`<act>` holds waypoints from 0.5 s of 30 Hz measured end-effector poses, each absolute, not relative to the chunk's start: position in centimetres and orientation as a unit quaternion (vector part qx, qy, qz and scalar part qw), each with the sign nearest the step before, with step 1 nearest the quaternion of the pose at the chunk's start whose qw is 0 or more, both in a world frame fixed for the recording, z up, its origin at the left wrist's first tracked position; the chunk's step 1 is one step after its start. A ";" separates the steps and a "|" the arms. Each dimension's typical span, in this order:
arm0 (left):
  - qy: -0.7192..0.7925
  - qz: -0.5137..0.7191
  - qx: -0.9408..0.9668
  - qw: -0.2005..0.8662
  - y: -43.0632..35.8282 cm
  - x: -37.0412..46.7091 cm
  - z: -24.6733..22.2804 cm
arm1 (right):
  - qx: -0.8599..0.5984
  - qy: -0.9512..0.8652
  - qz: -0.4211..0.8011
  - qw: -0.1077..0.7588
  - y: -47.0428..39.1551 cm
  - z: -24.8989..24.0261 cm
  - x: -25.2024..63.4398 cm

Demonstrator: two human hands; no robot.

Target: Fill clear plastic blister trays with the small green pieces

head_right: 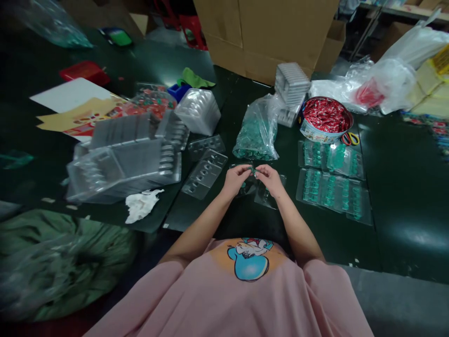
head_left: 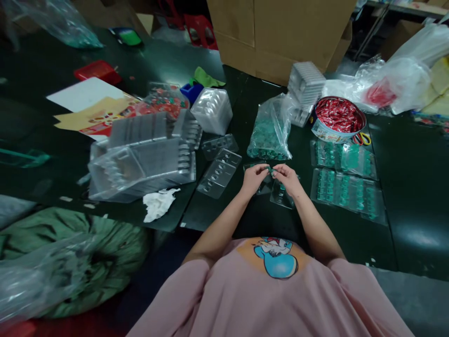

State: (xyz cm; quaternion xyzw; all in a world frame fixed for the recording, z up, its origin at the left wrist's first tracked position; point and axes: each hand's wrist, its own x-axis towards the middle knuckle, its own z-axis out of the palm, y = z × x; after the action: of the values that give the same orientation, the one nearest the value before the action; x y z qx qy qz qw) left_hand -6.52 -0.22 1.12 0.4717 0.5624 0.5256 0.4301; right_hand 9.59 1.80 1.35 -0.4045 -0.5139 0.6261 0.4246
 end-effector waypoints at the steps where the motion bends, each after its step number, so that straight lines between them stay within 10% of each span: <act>1: 0.573 0.523 0.475 0.417 0.1 -6.6 1.1 | -0.412 -0.492 0.637 0.427 1.7 1.3 9.9; 7: 0.598 0.478 0.561 0.316 0.0 -6.2 2.3 | -0.424 -0.455 0.621 0.477 0.6 0.9 11.5; 15: 0.510 0.496 0.430 0.555 -1.6 -3.0 3.0 | -0.465 -0.645 0.439 0.420 -1.5 2.4 12.9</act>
State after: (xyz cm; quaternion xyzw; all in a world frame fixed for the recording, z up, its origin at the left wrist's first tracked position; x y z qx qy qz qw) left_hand -2.97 -1.64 2.97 0.4300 0.5105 0.4960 0.5554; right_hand 12.89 -1.52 2.39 -0.4647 -0.6448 0.4385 0.4195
